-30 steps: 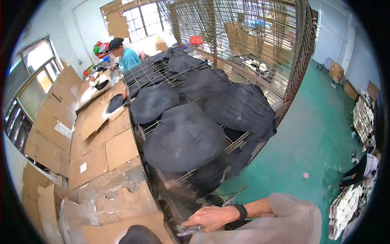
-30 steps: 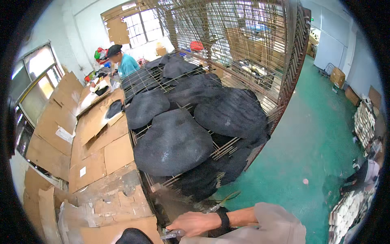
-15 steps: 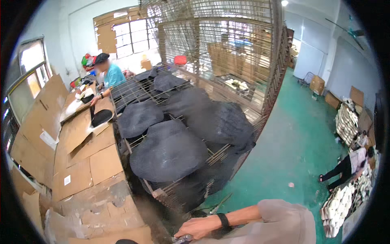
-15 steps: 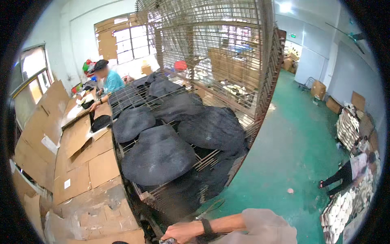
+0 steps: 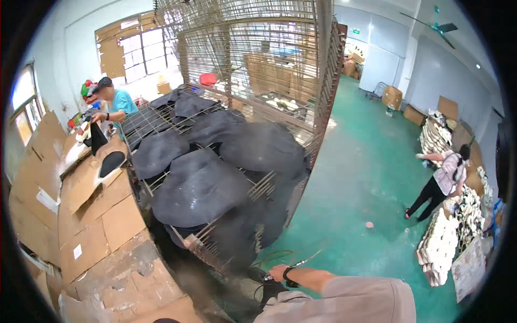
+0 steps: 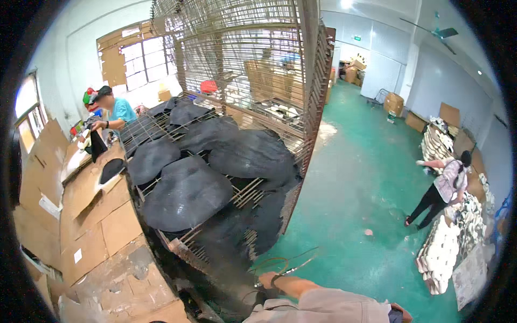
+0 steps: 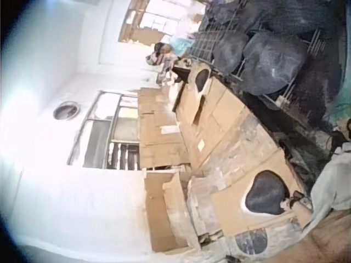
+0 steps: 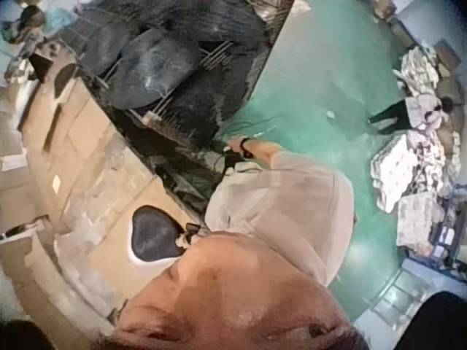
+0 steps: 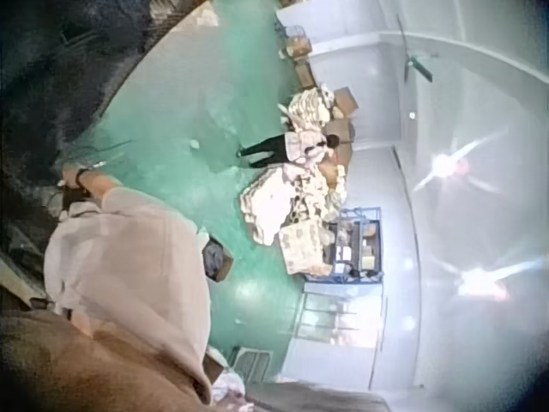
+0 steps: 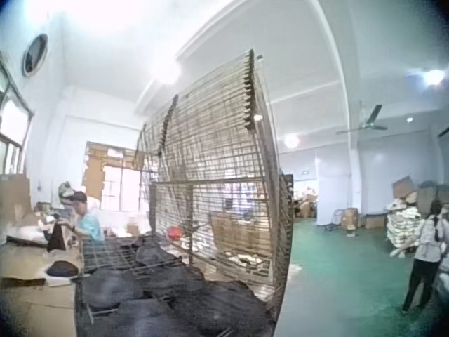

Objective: Spray adhesive on black foam components and place them on a large wire drying rack.

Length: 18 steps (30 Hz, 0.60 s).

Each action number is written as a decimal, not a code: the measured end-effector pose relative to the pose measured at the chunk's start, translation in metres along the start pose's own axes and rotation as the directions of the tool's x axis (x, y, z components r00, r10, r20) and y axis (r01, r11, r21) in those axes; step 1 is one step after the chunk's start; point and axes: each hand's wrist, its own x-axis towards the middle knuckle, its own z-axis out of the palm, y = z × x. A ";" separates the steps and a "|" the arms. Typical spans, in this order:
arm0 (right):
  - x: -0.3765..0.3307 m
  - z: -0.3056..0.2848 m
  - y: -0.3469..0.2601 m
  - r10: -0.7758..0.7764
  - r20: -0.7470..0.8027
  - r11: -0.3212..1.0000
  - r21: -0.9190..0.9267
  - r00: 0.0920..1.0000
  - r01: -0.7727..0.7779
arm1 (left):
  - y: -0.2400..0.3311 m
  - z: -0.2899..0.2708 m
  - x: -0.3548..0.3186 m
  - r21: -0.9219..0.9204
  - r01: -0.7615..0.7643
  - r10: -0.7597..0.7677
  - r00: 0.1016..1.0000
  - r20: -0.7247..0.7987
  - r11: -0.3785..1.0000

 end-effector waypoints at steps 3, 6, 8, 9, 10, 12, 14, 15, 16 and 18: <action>-0.027 0.030 0.018 -0.002 -0.031 0.995 0.098 1.000 0.005 | -0.010 0.013 -0.021 0.028 0.016 -0.015 0.999 -0.032 0.999; -0.030 0.075 0.044 0.123 -0.098 0.971 0.217 0.988 -0.099 | -0.012 0.014 -0.029 0.048 0.032 -0.029 0.998 -0.061 0.998; -0.038 0.084 0.048 0.146 -0.054 0.954 0.274 0.988 -0.126 | -0.004 0.009 -0.018 0.012 0.224 -0.222 0.956 0.192 0.975; -0.039 0.088 0.055 0.169 -0.001 0.932 0.327 0.986 -0.159 | 0.002 0.004 -0.015 0.014 0.318 -0.305 0.897 0.319 0.948; -0.038 0.093 0.057 0.193 -0.014 0.930 0.321 0.981 -0.178 | -0.006 0.000 -0.009 0.010 0.318 -0.304 0.897 0.321 0.948; -0.033 0.103 0.062 0.238 -0.046 0.906 0.371 0.970 -0.205 | -0.010 -0.009 0.005 -0.108 0.275 -0.231 0.923 0.307 0.955; -0.024 0.104 0.068 0.275 -0.057 0.885 0.406 0.960 -0.229 | -0.009 -0.014 0.023 -0.211 0.230 -0.168 0.946 0.277 0.950; -0.021 0.094 0.067 0.260 -0.051 0.889 0.401 0.964 -0.219 | -0.010 -0.013 0.029 -0.255 0.213 -0.147 0.956 0.256 0.943; -0.017 0.084 0.067 0.266 -0.042 0.889 0.396 0.963 -0.228 | -0.015 -0.015 0.036 -0.292 0.198 -0.133 0.964 0.229 0.936; -0.010 0.078 0.072 0.199 -0.035 0.916 0.363 0.979 -0.173 | 0.007 -0.018 0.067 -0.244 0.168 -0.110 0.966 0.233 0.955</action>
